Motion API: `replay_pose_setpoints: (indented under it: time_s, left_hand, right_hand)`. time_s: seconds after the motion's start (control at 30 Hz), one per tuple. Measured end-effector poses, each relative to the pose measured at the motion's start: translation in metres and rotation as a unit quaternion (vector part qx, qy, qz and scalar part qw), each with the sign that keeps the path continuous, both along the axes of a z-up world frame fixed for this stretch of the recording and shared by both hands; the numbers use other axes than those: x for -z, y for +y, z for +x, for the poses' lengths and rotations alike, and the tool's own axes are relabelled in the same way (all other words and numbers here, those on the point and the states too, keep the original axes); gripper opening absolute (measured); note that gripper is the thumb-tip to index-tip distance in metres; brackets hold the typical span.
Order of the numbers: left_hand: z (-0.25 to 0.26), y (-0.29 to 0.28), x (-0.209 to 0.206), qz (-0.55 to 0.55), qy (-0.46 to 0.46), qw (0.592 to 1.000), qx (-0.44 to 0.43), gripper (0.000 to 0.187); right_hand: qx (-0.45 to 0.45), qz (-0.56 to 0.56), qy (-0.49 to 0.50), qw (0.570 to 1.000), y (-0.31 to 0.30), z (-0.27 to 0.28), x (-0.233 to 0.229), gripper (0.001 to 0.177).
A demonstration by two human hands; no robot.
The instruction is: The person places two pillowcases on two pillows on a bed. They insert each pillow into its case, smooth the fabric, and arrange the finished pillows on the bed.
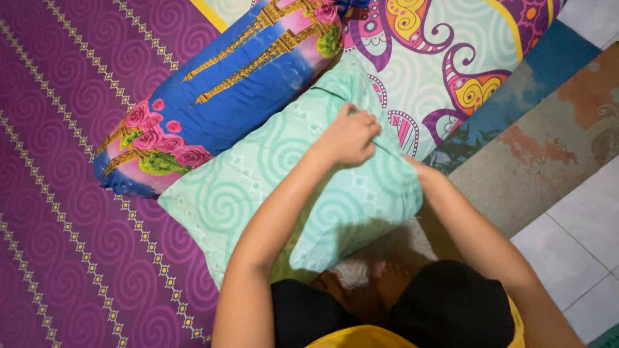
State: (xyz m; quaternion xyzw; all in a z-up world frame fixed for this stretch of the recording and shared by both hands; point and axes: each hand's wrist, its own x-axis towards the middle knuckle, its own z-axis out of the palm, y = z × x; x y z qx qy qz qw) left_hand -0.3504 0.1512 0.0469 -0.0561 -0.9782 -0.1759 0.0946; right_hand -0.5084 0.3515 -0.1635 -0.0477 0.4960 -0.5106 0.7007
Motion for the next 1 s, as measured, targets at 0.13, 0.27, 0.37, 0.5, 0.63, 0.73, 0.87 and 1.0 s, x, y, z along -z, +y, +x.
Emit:
replay_pose_setpoints:
  time_s: [0.13,0.27,0.37,0.5,0.63,0.73,0.87,1.0]
  left_hand:
    - [-0.012,-0.046,0.02,-0.092,0.01,0.992,-0.081,0.024]
    - [-0.016,-0.08,0.032,-0.112,0.044,0.985,-0.121,0.032]
    - [-0.015,-0.096,0.029,-0.142,0.045,0.979,-0.141,0.018]
    - [-0.005,-0.107,0.023,-0.037,0.032,0.99,-0.13,0.004]
    - [0.015,-0.107,0.012,0.01,0.049,0.99,-0.134,0.007]
    - [0.026,-0.1,0.007,0.002,0.082,0.984,-0.156,0.011]
    - [0.036,-0.098,0.004,0.012,0.085,0.976,-0.199,0.01]
    - [0.026,-0.109,0.012,0.089,0.14,0.968,-0.19,0.008]
  right_hand:
    - [-0.066,0.124,0.255,0.957,0.051,-0.003,-0.052,0.04]
    - [-0.146,-0.06,0.28,0.947,0.072,0.01,-0.079,0.027]
    - [-0.184,-0.054,0.342,0.92,0.068,0.009,-0.092,0.027]
    - [-0.147,-0.08,0.482,0.86,0.034,0.008,-0.122,0.02]
    - [0.031,-0.184,0.601,0.777,-0.064,0.024,-0.152,0.014]
    - [0.064,-0.299,0.725,0.617,-0.134,0.035,-0.161,0.015]
    - [-0.063,-0.152,0.746,0.645,-0.172,0.045,-0.156,0.027]
    - [-0.047,-0.047,0.256,0.964,-0.193,0.049,-0.143,0.035]
